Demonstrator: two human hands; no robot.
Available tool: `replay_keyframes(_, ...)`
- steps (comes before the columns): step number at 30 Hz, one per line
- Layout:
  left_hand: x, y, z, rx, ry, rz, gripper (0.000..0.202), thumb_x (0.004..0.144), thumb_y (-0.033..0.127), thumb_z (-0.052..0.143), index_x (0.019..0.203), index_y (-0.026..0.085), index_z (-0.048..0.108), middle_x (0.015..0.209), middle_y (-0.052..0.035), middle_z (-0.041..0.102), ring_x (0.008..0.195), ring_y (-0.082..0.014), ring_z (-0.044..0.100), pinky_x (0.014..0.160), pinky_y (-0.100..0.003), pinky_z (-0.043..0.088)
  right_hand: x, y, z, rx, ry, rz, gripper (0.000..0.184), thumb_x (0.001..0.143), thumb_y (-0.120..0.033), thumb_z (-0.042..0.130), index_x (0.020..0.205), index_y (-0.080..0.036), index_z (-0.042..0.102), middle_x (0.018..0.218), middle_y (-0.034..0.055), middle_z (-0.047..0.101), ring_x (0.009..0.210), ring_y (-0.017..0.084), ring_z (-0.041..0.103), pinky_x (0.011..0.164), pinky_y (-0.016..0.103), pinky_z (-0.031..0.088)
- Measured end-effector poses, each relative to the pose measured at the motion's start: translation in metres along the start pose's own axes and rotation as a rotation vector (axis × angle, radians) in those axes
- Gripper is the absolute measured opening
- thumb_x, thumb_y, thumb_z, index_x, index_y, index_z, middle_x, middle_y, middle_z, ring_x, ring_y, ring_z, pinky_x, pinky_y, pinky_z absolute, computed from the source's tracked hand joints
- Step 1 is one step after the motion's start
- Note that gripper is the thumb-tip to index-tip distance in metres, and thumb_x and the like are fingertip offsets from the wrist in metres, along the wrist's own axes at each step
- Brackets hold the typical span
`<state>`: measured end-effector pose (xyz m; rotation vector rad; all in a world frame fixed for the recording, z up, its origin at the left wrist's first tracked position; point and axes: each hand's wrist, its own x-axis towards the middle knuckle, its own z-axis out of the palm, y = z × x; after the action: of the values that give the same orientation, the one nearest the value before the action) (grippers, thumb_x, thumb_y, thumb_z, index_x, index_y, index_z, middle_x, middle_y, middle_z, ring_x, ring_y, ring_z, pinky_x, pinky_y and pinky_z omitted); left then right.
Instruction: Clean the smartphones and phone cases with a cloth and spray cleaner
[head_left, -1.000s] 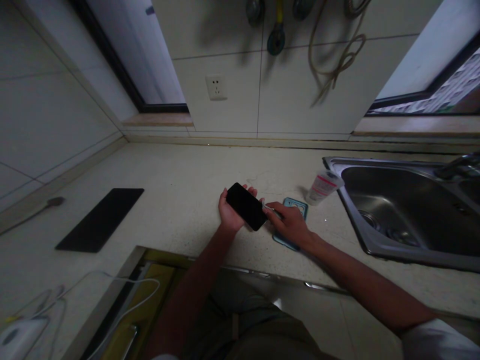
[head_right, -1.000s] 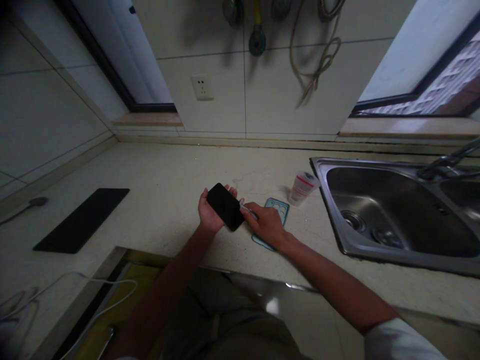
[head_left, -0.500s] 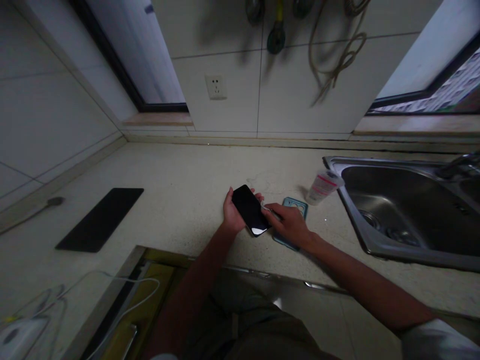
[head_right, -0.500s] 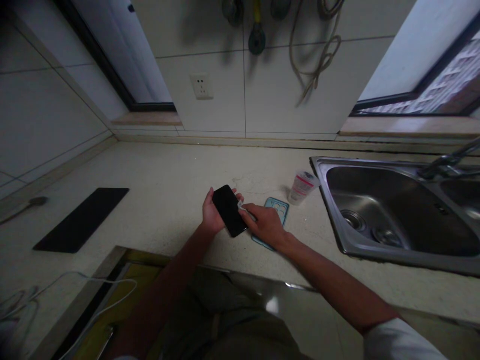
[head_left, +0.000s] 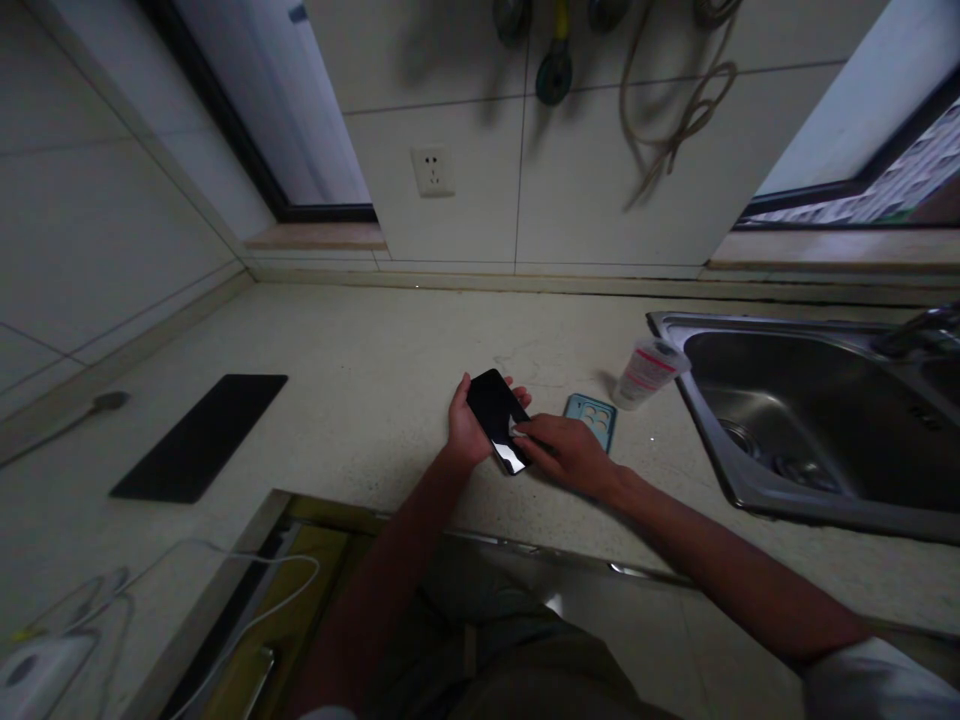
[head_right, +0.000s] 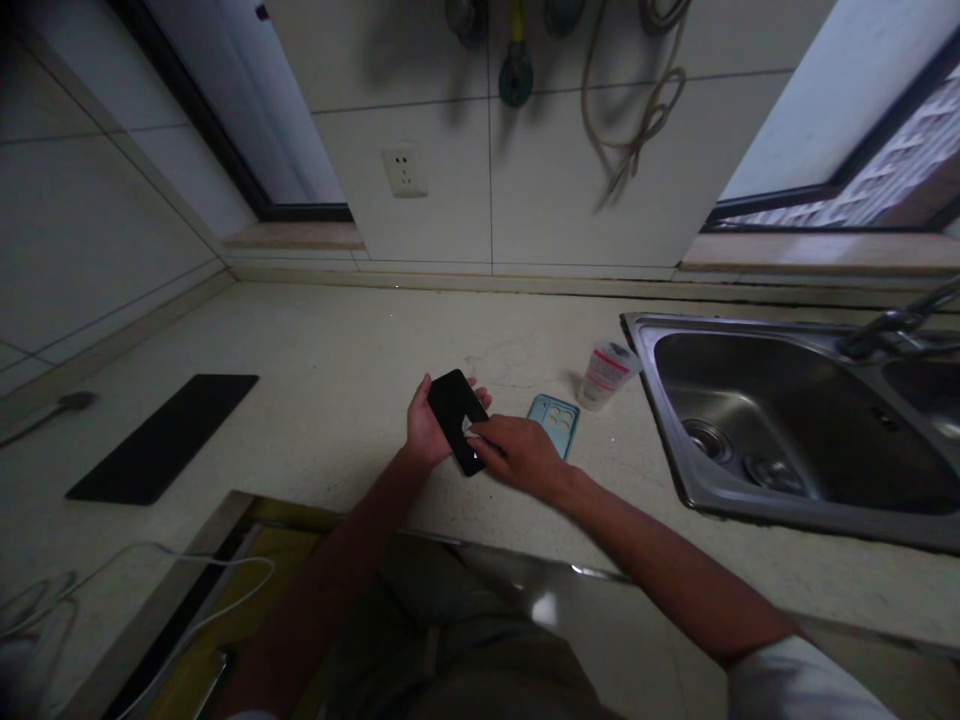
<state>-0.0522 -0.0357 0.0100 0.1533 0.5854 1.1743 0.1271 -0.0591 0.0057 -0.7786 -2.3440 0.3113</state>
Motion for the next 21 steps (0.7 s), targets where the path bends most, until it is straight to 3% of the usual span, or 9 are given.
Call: replay_keyframes(21, 0.0, -0.0011, 0.001, 0.041, 0.002, 0.008, 0.058, 0.098, 0.054, 0.037, 0.1, 0.006, 0.07, 0.089, -0.0203, 0.074, 0.087, -0.0291, 0.074, 0.096, -0.045, 0.051, 0.0011, -0.0008, -0.0012, -0.009, 0.04, -0.013, 0.039, 0.106, -0.039, 0.042, 0.102, -0.014, 0.071, 0.078, 0.0083, 0.07, 0.066, 0.016, 0.064, 0.063, 0.026, 0.046)
